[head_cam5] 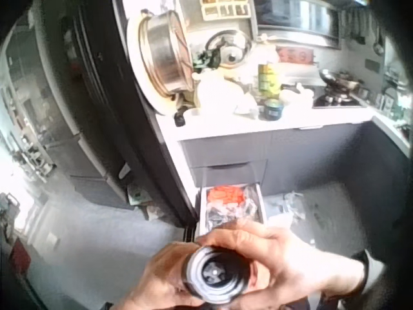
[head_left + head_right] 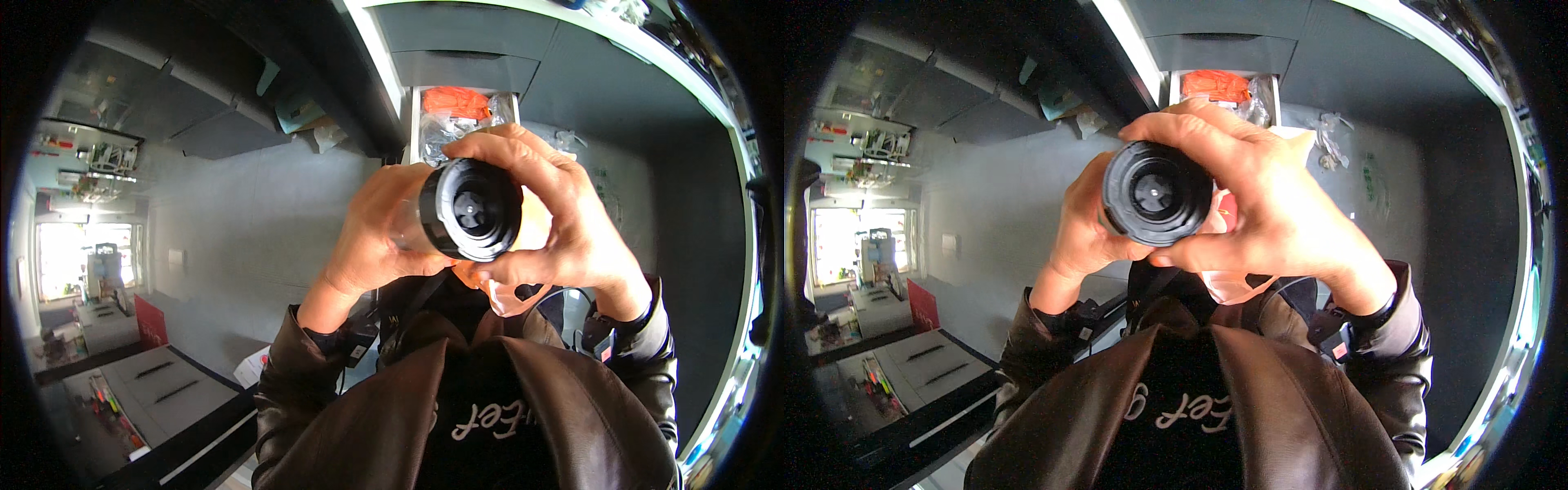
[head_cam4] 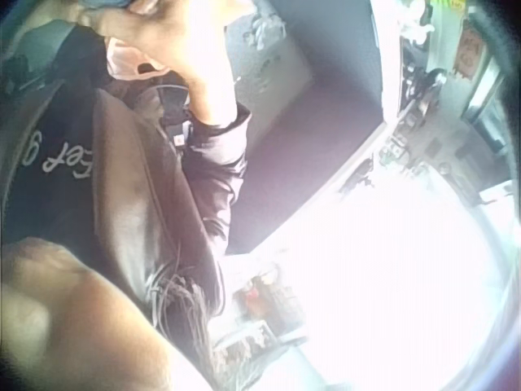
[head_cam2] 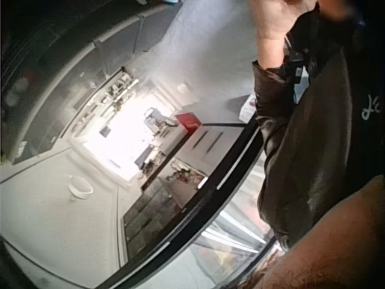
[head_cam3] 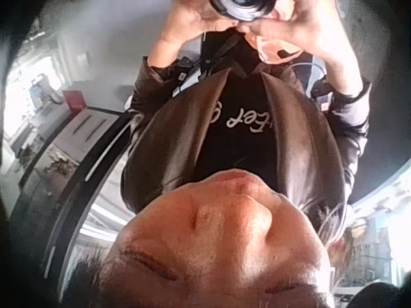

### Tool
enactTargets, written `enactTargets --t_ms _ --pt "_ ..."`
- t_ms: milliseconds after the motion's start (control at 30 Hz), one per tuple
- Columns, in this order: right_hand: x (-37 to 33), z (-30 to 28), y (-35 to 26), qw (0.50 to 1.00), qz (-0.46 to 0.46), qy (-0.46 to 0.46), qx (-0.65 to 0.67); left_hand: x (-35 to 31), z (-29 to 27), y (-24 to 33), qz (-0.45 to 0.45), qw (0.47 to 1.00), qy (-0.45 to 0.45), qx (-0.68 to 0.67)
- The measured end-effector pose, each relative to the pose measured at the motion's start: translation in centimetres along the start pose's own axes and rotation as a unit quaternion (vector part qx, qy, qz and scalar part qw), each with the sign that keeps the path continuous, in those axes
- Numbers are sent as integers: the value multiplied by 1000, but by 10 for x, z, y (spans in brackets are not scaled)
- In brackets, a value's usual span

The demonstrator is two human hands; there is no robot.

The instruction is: The person assembles a portable blender by attaching a blade cap to a clear cup, then connecting a pink motor base. They repeatedly attach and detach the base to check the fit, then place the assembled unit into a small orange bag.

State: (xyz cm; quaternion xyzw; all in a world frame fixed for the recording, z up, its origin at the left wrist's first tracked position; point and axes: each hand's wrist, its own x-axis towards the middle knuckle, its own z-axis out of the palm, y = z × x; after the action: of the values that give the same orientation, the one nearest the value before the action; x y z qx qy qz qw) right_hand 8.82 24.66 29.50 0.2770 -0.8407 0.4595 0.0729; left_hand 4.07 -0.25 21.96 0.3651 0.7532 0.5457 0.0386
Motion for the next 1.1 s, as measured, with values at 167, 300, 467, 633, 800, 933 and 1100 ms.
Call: enactTargets --t_ms 167,300,467,633,800,933,1100 --pt "-10 17 -3 997 26 66 -18 -4 15 -1 -3 996 57 62" --pt "-14 12 0 993 54 104 -5 -7 17 -9 -37 995 55 -73" --pt "-16 -15 -14 981 -45 121 144 -11 16 -17 -108 952 95 -271" --pt "-21 11 -63 884 -232 -123 387 -11 15 -20 -110 950 97 -276" --pt "-25 28 -82 815 -280 -55 504 -12 15 -14 -132 946 73 -288" --pt "-14 12 -54 795 -301 -129 511 -9 16 -6 -128 945 34 -300" --pt "-9 -26 -23 985 -139 52 90 -11 15 17 -207 886 -57 -410"
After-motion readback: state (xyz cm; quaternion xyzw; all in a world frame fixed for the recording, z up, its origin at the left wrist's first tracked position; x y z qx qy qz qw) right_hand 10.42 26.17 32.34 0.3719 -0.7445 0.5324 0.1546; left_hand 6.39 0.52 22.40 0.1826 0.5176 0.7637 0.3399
